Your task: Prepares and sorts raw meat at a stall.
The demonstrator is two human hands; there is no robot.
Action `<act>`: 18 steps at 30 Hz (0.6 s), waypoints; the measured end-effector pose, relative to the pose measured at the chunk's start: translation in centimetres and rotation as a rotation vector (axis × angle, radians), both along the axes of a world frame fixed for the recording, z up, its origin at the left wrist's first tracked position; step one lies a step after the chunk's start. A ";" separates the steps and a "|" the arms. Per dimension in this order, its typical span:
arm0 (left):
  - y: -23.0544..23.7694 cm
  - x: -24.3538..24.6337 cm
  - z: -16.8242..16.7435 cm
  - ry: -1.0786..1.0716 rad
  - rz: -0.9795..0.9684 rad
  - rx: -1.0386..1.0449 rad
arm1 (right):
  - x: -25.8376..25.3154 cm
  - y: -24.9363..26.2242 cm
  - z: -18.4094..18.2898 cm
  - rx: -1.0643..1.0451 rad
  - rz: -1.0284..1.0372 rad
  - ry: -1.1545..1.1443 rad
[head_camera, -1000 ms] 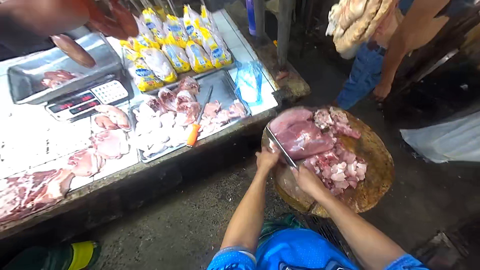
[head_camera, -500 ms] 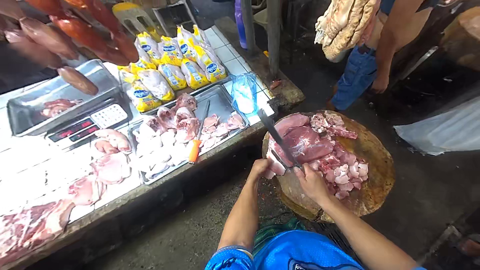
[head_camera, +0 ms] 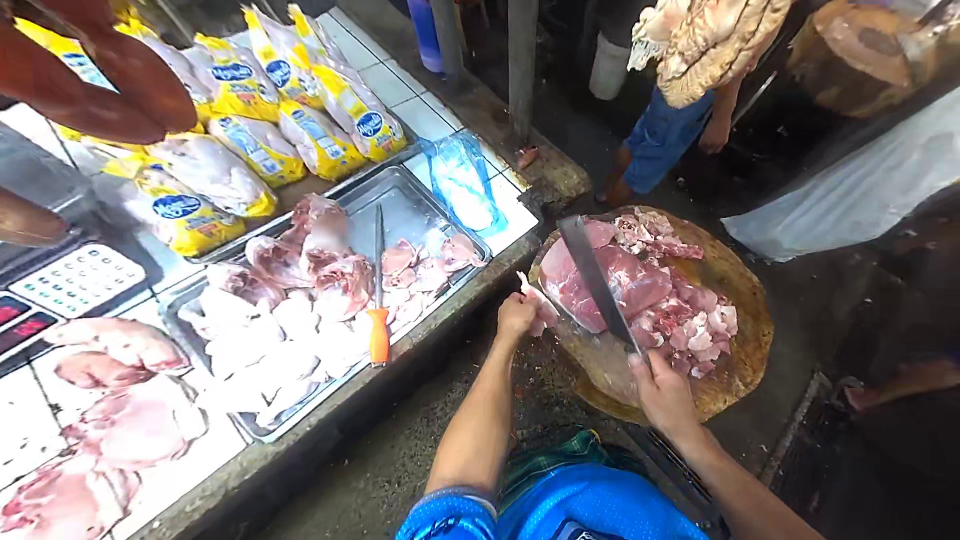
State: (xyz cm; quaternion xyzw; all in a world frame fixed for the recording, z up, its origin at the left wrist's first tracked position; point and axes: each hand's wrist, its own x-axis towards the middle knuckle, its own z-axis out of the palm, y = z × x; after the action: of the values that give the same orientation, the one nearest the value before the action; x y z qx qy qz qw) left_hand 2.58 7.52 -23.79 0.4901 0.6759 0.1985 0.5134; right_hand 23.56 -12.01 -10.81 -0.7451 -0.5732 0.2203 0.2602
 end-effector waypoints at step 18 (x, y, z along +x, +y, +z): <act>1.2 3.3 1.0 0.121 -0.013 -0.076 | -1.5 7.5 -4.3 -0.764 0.065 0.091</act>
State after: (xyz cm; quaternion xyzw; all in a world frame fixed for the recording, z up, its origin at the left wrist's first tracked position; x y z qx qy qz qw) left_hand 5.91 8.71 -22.78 0.4857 0.7096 0.1394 0.4910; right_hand 22.02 -4.53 -15.09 -0.7592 -0.4611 0.4590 -0.0179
